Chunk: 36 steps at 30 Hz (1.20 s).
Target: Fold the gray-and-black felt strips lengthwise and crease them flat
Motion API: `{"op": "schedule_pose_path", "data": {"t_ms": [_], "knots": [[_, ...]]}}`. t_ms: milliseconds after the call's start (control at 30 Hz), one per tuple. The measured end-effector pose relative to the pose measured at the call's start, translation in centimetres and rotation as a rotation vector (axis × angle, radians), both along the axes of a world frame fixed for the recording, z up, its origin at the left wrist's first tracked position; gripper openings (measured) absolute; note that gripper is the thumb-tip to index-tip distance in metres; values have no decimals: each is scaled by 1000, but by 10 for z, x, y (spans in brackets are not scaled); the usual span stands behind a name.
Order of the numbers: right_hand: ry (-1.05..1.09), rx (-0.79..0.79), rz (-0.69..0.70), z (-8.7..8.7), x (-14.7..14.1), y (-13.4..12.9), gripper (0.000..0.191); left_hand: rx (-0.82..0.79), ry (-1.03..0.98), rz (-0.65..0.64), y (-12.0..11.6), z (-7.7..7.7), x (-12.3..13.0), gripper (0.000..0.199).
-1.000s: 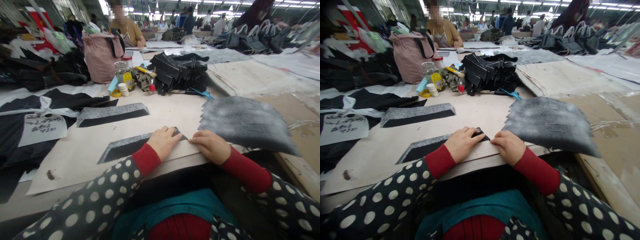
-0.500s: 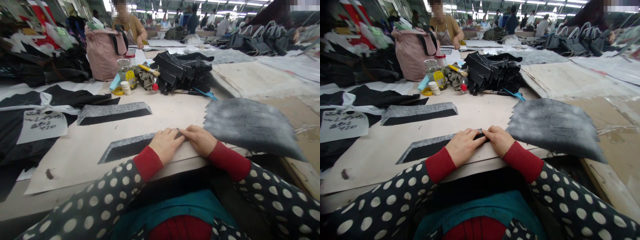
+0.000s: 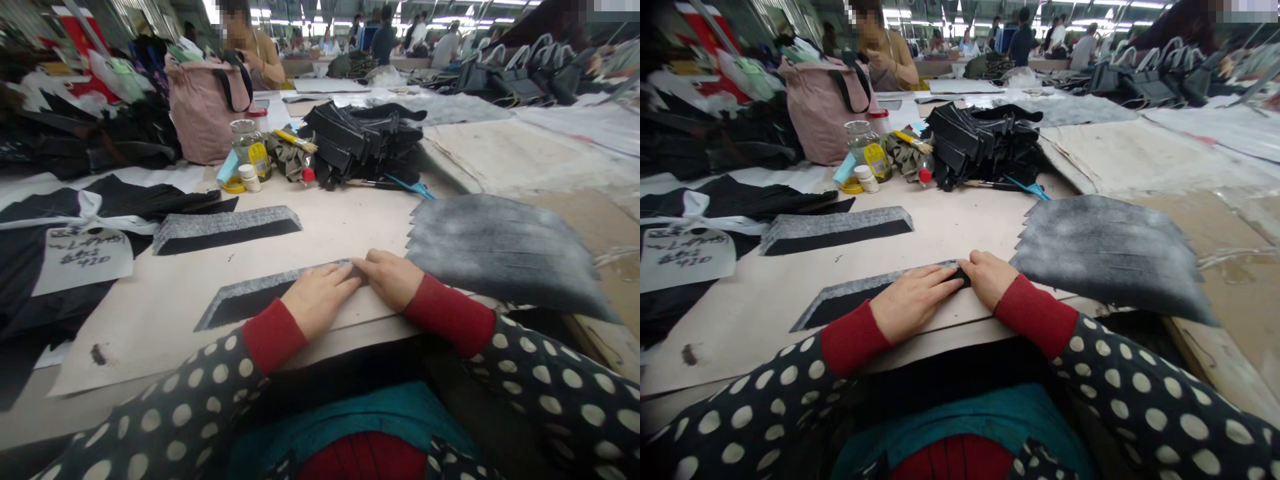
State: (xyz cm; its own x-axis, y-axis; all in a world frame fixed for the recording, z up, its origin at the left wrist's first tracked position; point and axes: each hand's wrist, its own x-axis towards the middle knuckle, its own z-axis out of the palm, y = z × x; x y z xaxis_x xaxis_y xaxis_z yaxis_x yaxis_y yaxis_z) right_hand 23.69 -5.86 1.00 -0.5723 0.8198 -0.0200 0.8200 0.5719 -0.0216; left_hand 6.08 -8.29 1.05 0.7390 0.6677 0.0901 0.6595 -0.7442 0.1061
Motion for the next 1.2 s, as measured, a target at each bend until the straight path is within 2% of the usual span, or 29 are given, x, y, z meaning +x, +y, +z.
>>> {"op": "schedule_pose_path", "data": {"t_ms": [67, 133, 233, 300, 467, 600, 833, 933, 1067, 1200], "knots": [[-31, -18, -1, 3, -2, 2, 29, -97, -53, -36, 3, 5, -10, 32], [-34, -31, -5, 6, -4, 4, 28, -162, -102, 19, 8, 11, -19, 30], [64, -54, -50, 5, -3, 7, 27, -95, -127, 166, 17, 20, -22, 26], [163, -79, -112, 4, -2, 9, 25, -4, -108, 212, 25, 21, -16, 25], [264, -289, -299, 8, -2, 17, 21, 25, -40, 215, 41, 3, 4, 27], [333, -449, -352, 11, -1, 21, 13, 28, -129, 188, 41, -11, 5, 24], [508, -554, -384, 12, 11, 29, 6, -126, -349, 193, 47, -11, -2, 18], [470, -479, -369, 11, 16, 35, 11, -145, -388, 218, 53, -11, 1, 20], [402, -258, -181, 6, 17, 44, 30, -138, -357, 251, 58, -12, 7, 20], [409, -207, -65, -1, 16, 50, 31, -137, -357, 261, 59, -12, 9, 20]]}}
